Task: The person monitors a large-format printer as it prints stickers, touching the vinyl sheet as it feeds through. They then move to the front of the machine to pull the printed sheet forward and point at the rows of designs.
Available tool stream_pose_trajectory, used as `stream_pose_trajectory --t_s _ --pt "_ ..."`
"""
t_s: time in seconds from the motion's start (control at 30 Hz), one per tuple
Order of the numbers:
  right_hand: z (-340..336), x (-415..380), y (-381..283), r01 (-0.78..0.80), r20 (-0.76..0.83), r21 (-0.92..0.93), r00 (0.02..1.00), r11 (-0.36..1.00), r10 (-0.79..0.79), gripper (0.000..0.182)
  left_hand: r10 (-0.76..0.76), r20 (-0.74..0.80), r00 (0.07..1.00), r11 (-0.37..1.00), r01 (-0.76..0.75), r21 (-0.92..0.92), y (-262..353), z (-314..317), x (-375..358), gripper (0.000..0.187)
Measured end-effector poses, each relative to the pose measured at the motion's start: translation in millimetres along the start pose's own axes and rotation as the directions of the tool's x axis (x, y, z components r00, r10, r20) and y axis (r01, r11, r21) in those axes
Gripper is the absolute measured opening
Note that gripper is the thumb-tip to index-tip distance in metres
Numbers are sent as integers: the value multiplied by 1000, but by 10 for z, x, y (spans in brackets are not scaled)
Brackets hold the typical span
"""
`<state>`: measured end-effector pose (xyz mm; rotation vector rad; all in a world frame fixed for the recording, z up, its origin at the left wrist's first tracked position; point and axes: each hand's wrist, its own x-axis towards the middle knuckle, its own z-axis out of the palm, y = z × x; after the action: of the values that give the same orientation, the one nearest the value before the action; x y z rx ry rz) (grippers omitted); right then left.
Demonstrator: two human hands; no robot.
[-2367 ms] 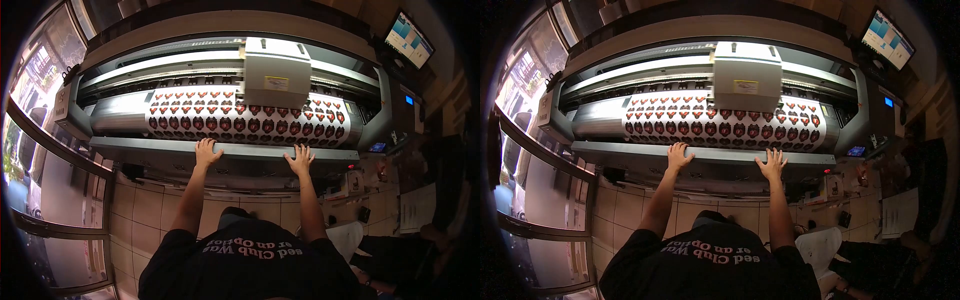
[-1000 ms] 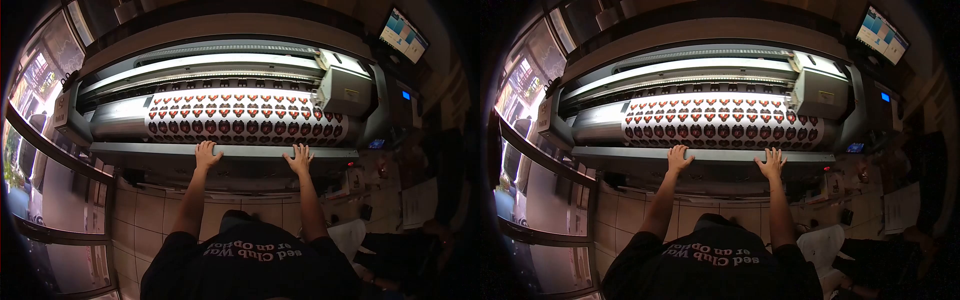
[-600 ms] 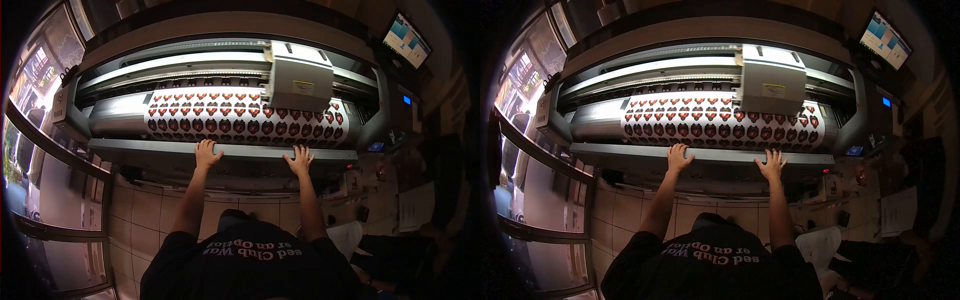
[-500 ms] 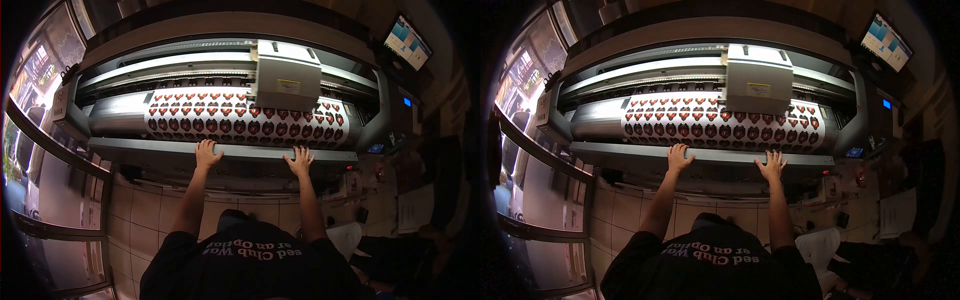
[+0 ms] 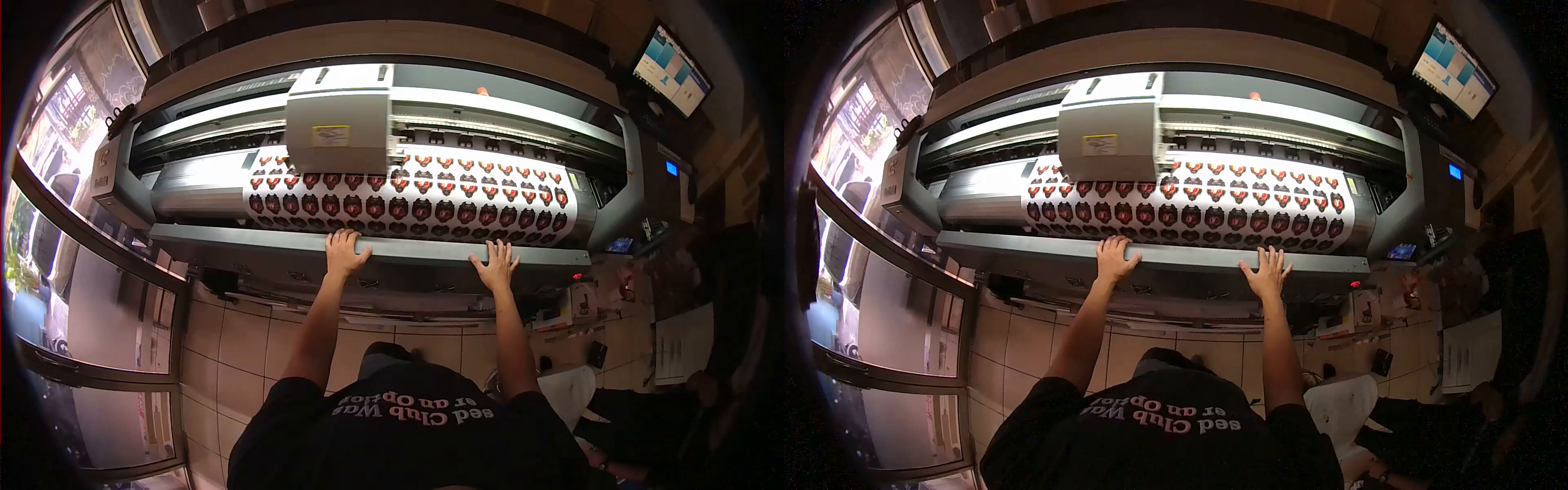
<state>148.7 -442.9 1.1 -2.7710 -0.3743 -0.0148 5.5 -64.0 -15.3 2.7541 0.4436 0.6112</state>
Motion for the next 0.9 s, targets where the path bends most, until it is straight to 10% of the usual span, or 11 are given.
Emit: stream_pose_trajectory --t_s 0.9 --pt "-12 25 9 -19 33 15 999 1000 18 81 -19 33 999 1000 20 -15 12 -14 1 53"
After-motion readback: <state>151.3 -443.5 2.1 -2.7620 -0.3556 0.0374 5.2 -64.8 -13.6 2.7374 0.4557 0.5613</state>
